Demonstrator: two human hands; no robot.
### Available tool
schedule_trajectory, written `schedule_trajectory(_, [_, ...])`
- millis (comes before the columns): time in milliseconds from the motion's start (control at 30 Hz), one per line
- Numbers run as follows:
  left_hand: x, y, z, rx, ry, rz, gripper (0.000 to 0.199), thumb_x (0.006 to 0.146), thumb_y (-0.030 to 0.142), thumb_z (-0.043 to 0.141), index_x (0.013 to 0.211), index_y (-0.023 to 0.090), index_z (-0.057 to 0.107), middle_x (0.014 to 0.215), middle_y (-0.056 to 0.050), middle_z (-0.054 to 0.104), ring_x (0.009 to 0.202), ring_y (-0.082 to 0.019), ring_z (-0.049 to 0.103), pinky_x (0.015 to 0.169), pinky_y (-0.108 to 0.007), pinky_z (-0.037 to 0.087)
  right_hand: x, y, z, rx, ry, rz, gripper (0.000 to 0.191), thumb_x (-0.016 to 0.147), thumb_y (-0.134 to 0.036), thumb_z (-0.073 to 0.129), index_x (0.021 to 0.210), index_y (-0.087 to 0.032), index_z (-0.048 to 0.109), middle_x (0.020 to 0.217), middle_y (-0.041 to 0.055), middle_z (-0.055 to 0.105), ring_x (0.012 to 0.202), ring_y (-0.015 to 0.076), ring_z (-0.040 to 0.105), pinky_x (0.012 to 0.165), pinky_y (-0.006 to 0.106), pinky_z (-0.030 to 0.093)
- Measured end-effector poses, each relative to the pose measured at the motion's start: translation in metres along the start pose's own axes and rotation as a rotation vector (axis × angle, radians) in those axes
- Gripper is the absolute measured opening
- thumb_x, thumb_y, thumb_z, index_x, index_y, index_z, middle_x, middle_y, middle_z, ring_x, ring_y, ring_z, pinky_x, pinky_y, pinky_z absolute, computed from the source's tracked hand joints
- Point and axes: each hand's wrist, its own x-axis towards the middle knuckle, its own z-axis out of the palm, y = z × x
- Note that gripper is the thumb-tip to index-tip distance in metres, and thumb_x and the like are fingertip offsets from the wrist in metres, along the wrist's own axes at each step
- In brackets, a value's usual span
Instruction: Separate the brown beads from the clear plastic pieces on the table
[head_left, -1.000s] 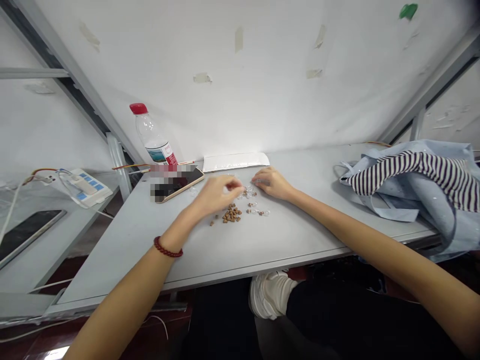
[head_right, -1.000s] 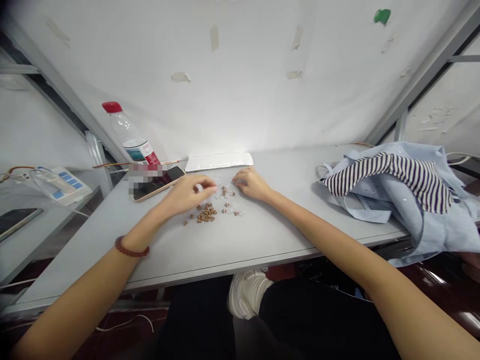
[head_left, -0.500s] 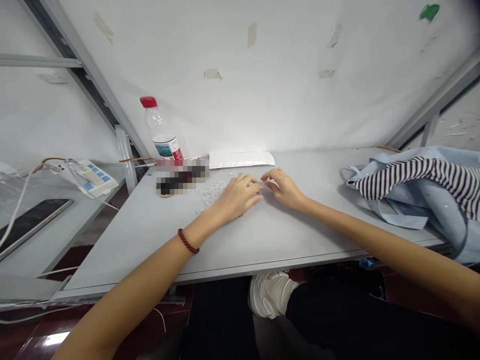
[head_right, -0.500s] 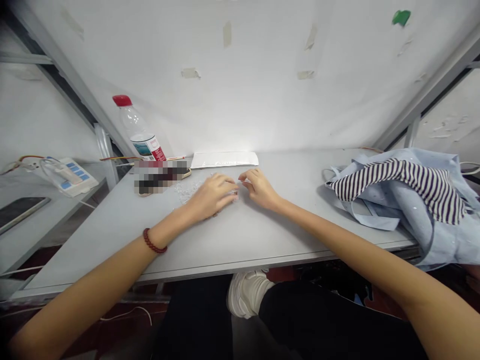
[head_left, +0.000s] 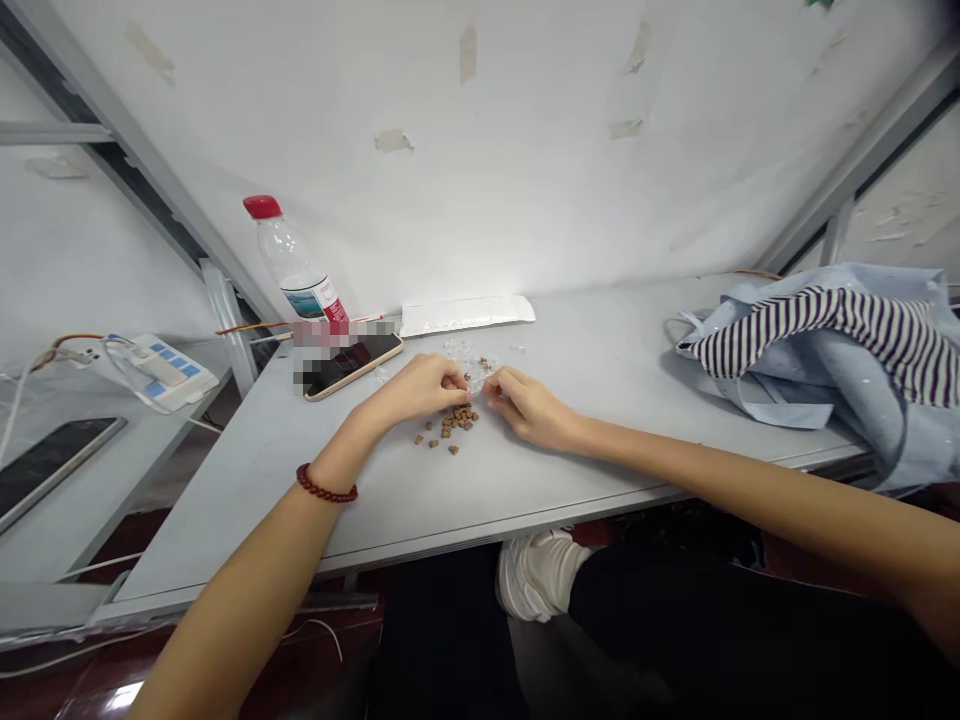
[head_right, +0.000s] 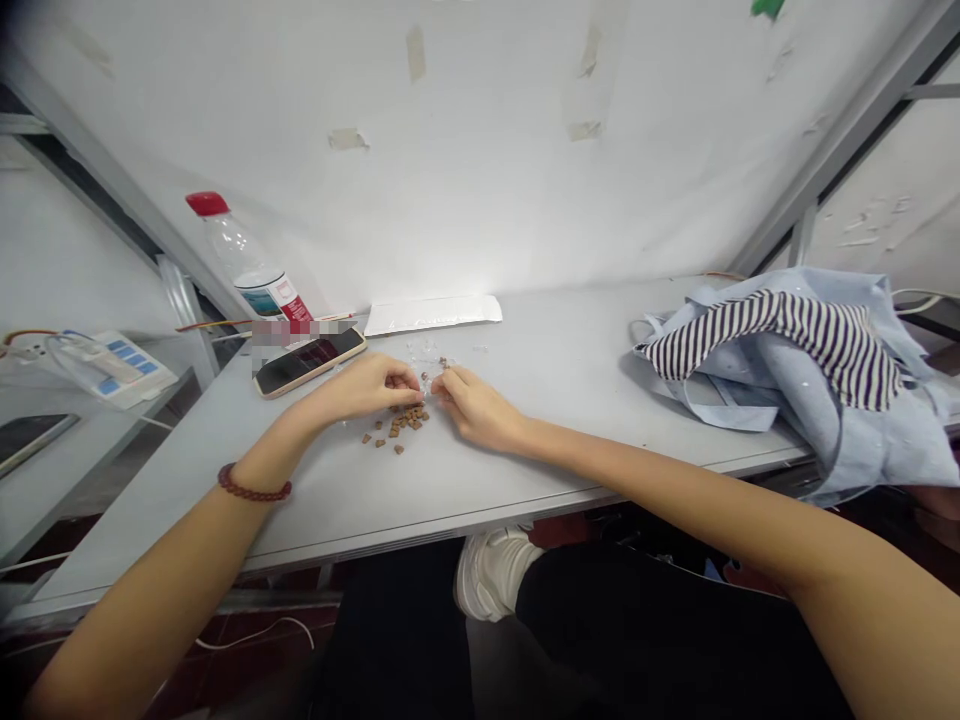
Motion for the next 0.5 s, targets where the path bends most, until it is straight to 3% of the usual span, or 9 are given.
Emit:
schedule_trajectory(233, [-0.003, -0.001, -0.003, 0.036, -0.060, -0.026, 0.022, 0.074, 0.031, 0.059, 0.077, 0.015, 0.074, 0.070, -0.005, 0.071, 0.063, -0.017, 0.060, 0.058, -0.026, 0.041, -0.006, 0.002, -0.001, -0.032, 0.014, 0.034, 0.020, 0.089, -0.017, 0.051, 0.107, -0.014, 0.057, 0.104, 0.0138, 0.058, 0.094, 0.0224, 0.057, 0.081, 0.039, 0.050])
schedule_trajectory(500, [0.001, 0.000, 0.012, 0.094, 0.002, -0.022, 0.017, 0.071, 0.024, 0.056, 0.072, 0.016, 0.071, 0.058, -0.002, 0.064, 0.053, -0.015, 0.054, 0.053, -0.027, 0.038, -0.012, 0.009, -0.004, -0.115, -0.013, 0.015, 0.021, 0.091, -0.013, 0.046, 0.102, -0.015, 0.063, 0.099, 0.0125, 0.063, 0.096, 0.0238, 0.057, 0.085, 0.042, 0.050])
